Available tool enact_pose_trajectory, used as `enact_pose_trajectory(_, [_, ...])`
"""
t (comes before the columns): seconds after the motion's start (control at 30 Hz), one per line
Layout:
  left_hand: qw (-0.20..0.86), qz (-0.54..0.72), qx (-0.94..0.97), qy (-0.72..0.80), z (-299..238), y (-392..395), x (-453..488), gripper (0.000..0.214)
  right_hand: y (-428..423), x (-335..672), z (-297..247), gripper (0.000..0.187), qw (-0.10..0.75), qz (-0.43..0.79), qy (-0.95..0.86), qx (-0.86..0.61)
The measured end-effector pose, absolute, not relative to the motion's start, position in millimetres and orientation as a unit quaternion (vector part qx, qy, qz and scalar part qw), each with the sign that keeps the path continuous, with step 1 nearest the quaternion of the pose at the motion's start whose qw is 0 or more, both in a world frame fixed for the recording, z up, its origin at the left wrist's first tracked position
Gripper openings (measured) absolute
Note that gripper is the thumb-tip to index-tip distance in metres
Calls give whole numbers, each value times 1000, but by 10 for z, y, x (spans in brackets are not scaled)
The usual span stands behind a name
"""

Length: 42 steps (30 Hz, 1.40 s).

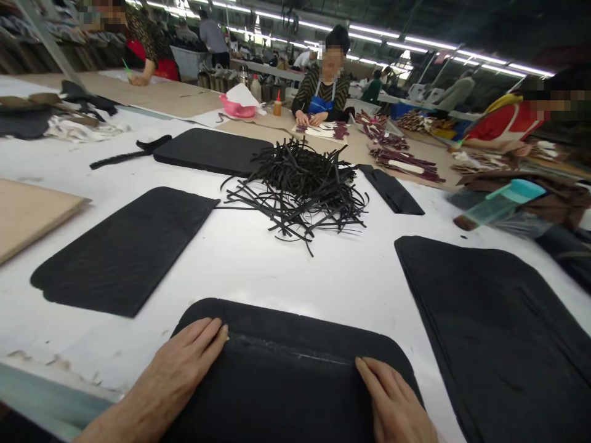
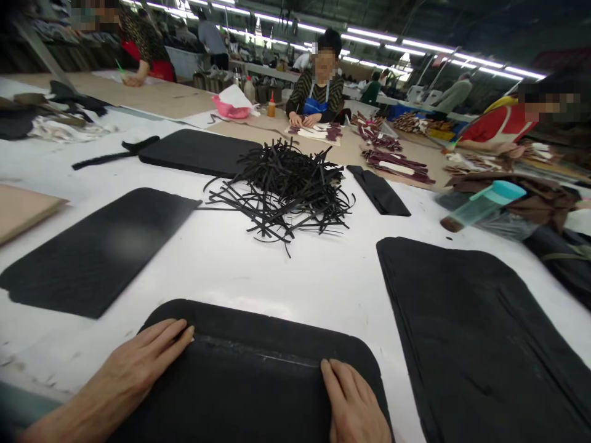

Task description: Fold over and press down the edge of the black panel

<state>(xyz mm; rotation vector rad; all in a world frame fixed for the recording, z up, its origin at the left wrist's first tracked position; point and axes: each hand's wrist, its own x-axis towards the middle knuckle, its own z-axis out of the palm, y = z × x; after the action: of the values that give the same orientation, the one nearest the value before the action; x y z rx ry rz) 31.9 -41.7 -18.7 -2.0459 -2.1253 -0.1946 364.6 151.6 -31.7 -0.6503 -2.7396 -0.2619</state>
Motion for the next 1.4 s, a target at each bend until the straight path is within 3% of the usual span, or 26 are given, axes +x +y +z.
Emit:
enact_pose_trajectory(0.33, [64, -75, -670, -736, -183, -426, 233, 57, 1477, 3659, -360, 44, 166, -121, -943, -262])
enact_pose_trajectory(0.6, [165, -58, -646, -743, -161, -364, 110, 46, 1458, 3788, -186, 33, 125, -162, -909, -362])
enact_pose_trajectory(0.73, [152, -122, -669, -717, -124, -284, 296, 44, 1408, 3485, -8, 25, 128, -68, -908, -393])
enact_pose_trajectory(0.9, [106, -211, -802, -548, -221, -78, 955, 49, 1346, 2744, 202, 23, 109, 59, -929, -350])
enact_pose_trajectory(1.03, [109, -181, -833, -511, -403, 20, 1177, 42, 1408, 2369, 238, 29, 53, 71, -941, -325])
enact_pose_trajectory(1.27, [78, -152, -836, -522, -428, -10, 1100, 48, 1616, 2319, 278, 11, 9, 124, -937, -325])
enact_pose_trajectory(1.4, [81, -152, -837, -520, -432, -15, 1090, 50, 1673, 2415, 330, 17, -2, 170, -929, -327])
